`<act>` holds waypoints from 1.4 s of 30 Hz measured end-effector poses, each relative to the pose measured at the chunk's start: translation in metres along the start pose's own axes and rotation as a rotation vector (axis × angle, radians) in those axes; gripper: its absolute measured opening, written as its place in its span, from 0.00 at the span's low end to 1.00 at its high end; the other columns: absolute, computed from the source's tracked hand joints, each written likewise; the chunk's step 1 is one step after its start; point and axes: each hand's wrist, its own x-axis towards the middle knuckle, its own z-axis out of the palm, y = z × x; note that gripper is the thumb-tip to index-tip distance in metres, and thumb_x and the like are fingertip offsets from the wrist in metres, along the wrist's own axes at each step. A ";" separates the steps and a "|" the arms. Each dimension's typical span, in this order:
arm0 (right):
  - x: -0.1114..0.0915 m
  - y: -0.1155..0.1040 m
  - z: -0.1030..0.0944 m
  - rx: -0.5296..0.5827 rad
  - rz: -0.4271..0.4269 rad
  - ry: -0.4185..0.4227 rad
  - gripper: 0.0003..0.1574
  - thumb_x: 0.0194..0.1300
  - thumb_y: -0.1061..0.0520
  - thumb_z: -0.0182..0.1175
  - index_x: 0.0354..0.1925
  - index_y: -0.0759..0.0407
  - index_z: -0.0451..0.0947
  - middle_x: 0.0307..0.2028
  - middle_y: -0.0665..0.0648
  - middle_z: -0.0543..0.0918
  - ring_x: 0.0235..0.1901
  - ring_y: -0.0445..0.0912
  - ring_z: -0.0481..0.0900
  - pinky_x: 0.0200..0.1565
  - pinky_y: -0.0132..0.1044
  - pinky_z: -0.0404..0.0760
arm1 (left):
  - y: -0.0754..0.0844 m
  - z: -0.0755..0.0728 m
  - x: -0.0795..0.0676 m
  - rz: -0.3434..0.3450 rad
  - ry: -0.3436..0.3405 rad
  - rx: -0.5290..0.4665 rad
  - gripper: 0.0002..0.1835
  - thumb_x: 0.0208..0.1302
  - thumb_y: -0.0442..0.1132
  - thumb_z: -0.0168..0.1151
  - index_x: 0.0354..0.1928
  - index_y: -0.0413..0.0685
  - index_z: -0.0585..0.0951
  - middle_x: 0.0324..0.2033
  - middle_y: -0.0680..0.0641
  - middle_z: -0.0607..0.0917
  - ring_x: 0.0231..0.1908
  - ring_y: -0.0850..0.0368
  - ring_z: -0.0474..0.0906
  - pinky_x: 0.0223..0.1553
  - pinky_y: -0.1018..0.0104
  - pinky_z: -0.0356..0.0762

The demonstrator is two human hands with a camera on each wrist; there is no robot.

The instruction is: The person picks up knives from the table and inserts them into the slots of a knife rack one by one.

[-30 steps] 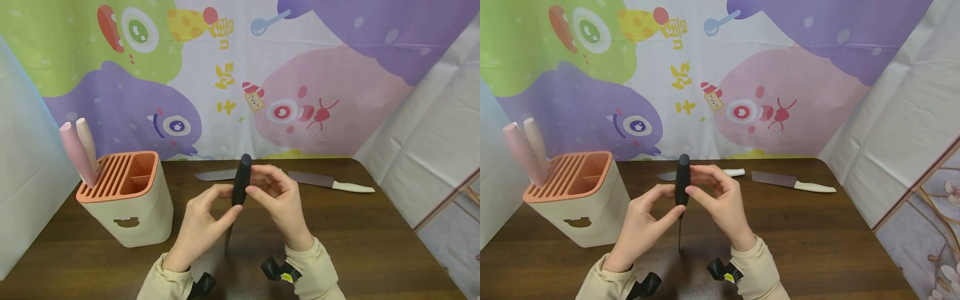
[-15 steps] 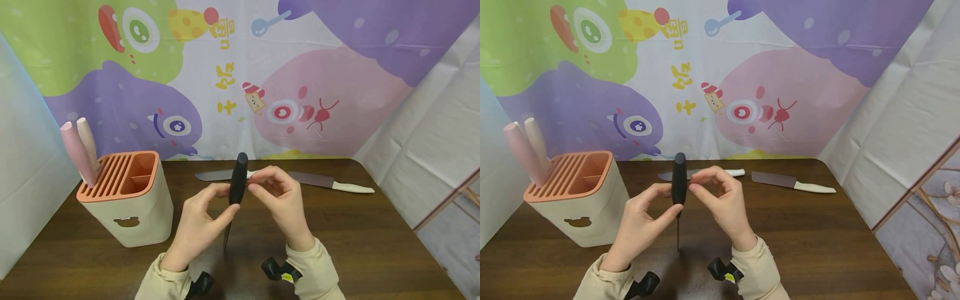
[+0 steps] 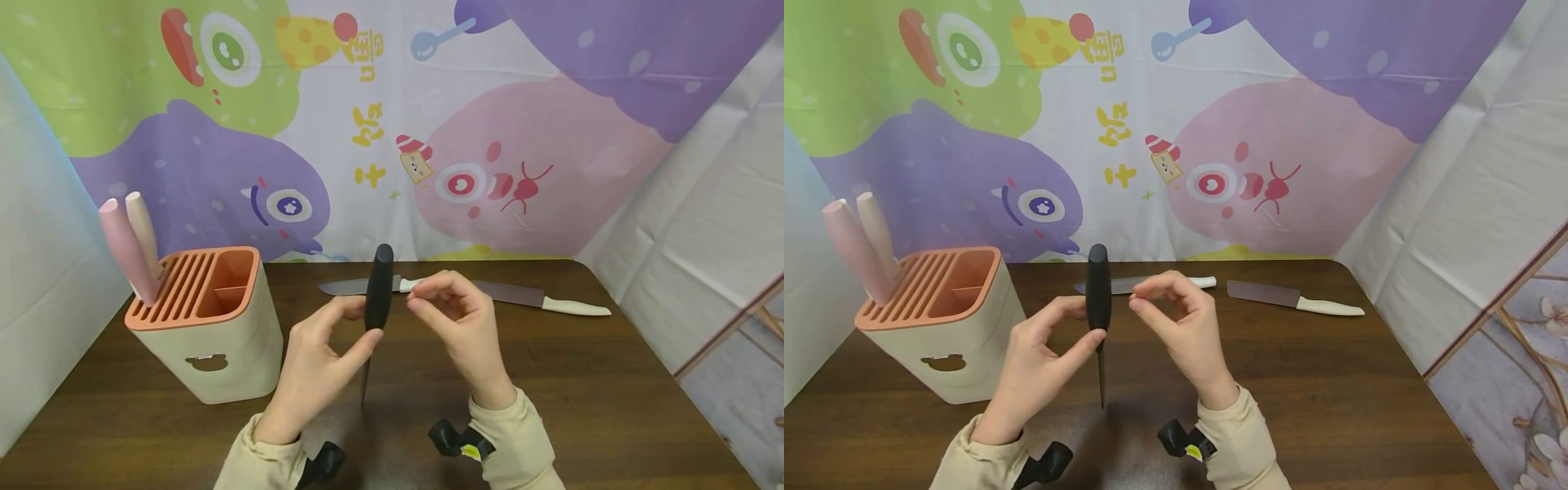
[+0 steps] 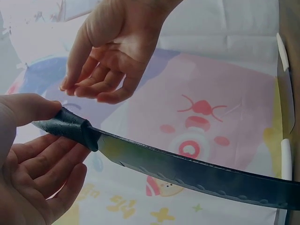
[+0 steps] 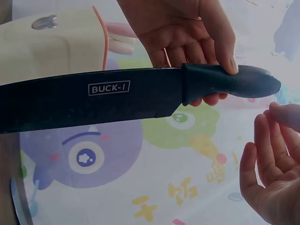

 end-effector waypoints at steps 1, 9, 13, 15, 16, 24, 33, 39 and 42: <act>0.000 0.000 0.000 0.003 0.001 0.002 0.12 0.54 0.66 0.63 0.35 0.73 0.74 0.32 0.49 0.81 0.33 0.43 0.80 0.37 0.34 0.80 | 0.000 -0.001 0.000 -0.001 0.002 0.000 0.16 0.50 0.35 0.68 0.43 0.51 0.79 0.37 0.56 0.83 0.38 0.63 0.78 0.41 0.65 0.76; 0.001 0.001 -0.003 0.013 -0.004 0.004 0.11 0.54 0.66 0.63 0.35 0.72 0.74 0.31 0.49 0.81 0.33 0.42 0.80 0.37 0.32 0.80 | 0.000 -0.006 0.001 0.006 0.031 -0.005 0.17 0.50 0.34 0.68 0.44 0.51 0.79 0.37 0.55 0.83 0.37 0.63 0.78 0.40 0.68 0.75; 0.001 0.001 -0.003 0.004 0.001 0.002 0.13 0.54 0.65 0.63 0.35 0.75 0.73 0.31 0.49 0.81 0.33 0.42 0.80 0.37 0.32 0.80 | 0.000 -0.009 0.002 0.001 0.040 -0.002 0.17 0.50 0.33 0.67 0.44 0.50 0.79 0.36 0.55 0.83 0.37 0.62 0.78 0.40 0.69 0.74; 0.001 0.001 -0.003 -0.003 0.004 0.003 0.13 0.54 0.65 0.63 0.35 0.75 0.73 0.31 0.49 0.81 0.32 0.42 0.80 0.37 0.32 0.79 | 0.000 -0.010 0.002 -0.002 0.044 0.000 0.17 0.51 0.33 0.67 0.44 0.49 0.79 0.35 0.54 0.83 0.37 0.62 0.77 0.40 0.69 0.74; 0.001 0.001 -0.003 -0.006 0.003 0.004 0.13 0.54 0.66 0.63 0.35 0.75 0.73 0.31 0.49 0.81 0.32 0.42 0.80 0.37 0.32 0.79 | -0.001 -0.011 0.002 -0.001 0.045 0.000 0.17 0.51 0.32 0.67 0.45 0.49 0.79 0.35 0.54 0.83 0.37 0.62 0.77 0.40 0.70 0.74; 0.002 0.001 -0.005 -0.012 -0.009 0.016 0.12 0.53 0.67 0.63 0.34 0.76 0.73 0.31 0.49 0.80 0.31 0.42 0.79 0.34 0.30 0.78 | -0.002 -0.017 0.003 0.005 0.063 -0.005 0.17 0.52 0.29 0.65 0.47 0.43 0.78 0.34 0.48 0.83 0.38 0.58 0.78 0.43 0.69 0.73; 0.003 0.001 -0.009 -0.013 -0.019 0.030 0.12 0.53 0.67 0.63 0.34 0.75 0.74 0.31 0.50 0.81 0.31 0.42 0.79 0.34 0.30 0.78 | -0.004 -0.024 0.003 -0.005 0.097 -0.022 0.17 0.53 0.26 0.62 0.47 0.39 0.77 0.35 0.45 0.82 0.38 0.59 0.77 0.42 0.70 0.73; 0.004 0.002 -0.010 -0.009 -0.028 0.027 0.12 0.54 0.66 0.63 0.34 0.74 0.74 0.31 0.50 0.81 0.31 0.42 0.80 0.35 0.30 0.78 | -0.004 -0.029 0.004 -0.004 0.122 -0.025 0.17 0.53 0.25 0.61 0.47 0.38 0.76 0.34 0.45 0.83 0.37 0.61 0.76 0.42 0.73 0.72; 0.004 0.002 -0.010 -0.004 -0.028 0.025 0.11 0.54 0.66 0.63 0.34 0.73 0.75 0.31 0.50 0.81 0.31 0.42 0.80 0.35 0.30 0.78 | -0.005 -0.031 0.005 0.000 0.131 -0.045 0.17 0.53 0.23 0.60 0.47 0.38 0.76 0.35 0.45 0.83 0.36 0.62 0.76 0.41 0.74 0.72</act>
